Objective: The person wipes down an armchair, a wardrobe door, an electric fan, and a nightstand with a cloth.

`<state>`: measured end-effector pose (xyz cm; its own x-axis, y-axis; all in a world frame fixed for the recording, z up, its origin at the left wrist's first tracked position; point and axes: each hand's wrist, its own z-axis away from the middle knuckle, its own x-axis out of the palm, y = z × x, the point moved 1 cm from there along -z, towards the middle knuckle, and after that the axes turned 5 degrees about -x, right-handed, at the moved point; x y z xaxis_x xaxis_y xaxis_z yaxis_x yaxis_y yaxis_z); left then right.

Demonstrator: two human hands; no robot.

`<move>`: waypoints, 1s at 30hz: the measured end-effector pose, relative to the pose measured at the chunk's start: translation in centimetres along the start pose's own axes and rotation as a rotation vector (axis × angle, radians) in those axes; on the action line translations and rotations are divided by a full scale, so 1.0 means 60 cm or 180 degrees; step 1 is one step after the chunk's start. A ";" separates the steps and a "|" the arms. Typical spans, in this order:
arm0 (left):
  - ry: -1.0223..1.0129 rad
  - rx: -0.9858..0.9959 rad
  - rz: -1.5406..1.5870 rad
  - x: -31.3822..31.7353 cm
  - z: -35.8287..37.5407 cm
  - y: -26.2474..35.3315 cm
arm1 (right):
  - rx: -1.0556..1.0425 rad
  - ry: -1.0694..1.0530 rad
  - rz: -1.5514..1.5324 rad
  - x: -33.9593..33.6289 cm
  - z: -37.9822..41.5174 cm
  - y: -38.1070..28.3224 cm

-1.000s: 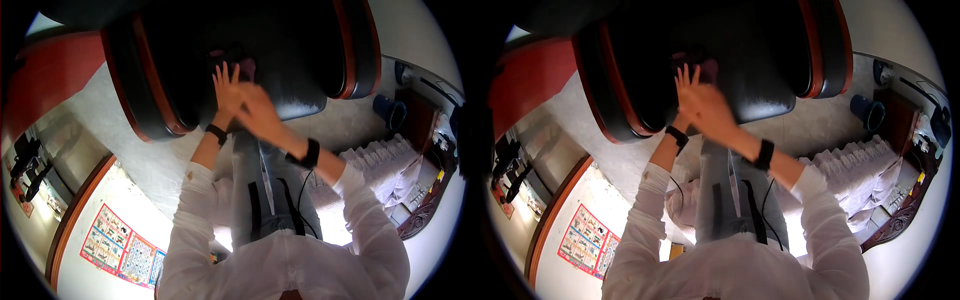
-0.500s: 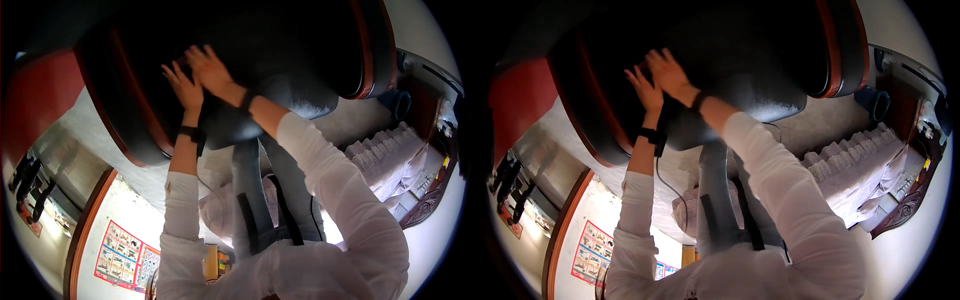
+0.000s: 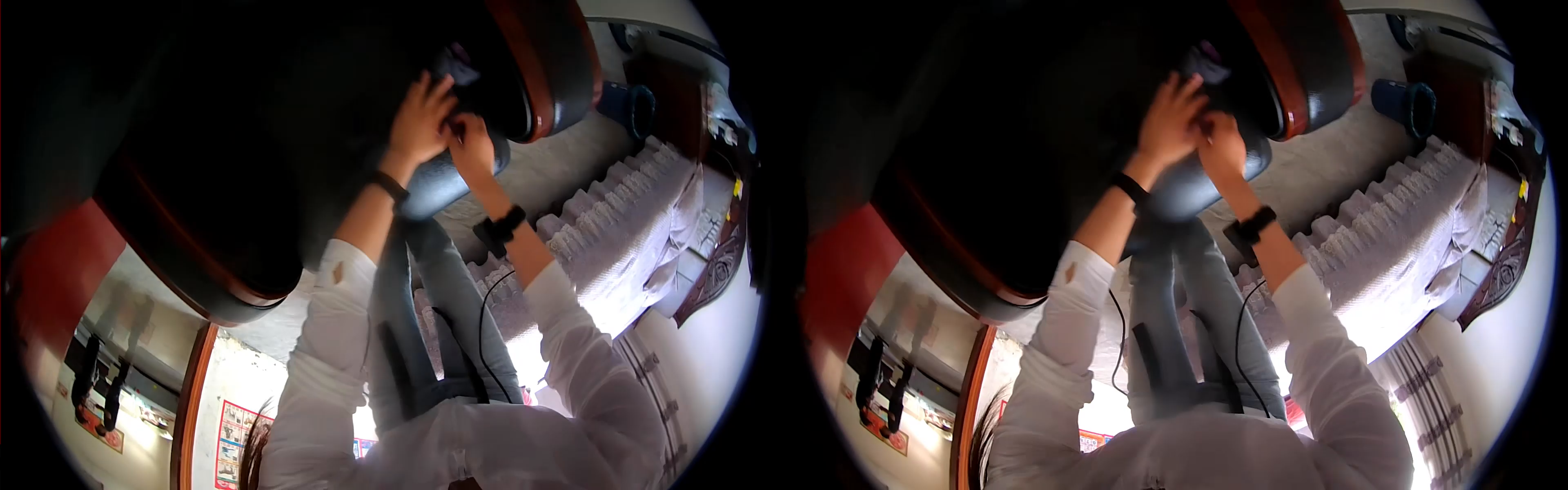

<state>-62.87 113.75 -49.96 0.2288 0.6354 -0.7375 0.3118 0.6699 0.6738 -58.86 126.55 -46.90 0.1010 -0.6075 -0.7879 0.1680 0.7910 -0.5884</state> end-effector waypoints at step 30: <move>-0.0396 -0.0810 0.1372 -0.001 0.188 0.241 | -0.0014 -0.0327 -0.0614 -0.254 0.237 -0.002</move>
<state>-47.94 119.06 -40.65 0.3999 0.8342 -0.3797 -0.0658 0.4393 0.8959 -46.48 134.65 -32.23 0.1670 -0.7517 -0.6380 0.1896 0.6595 -0.7274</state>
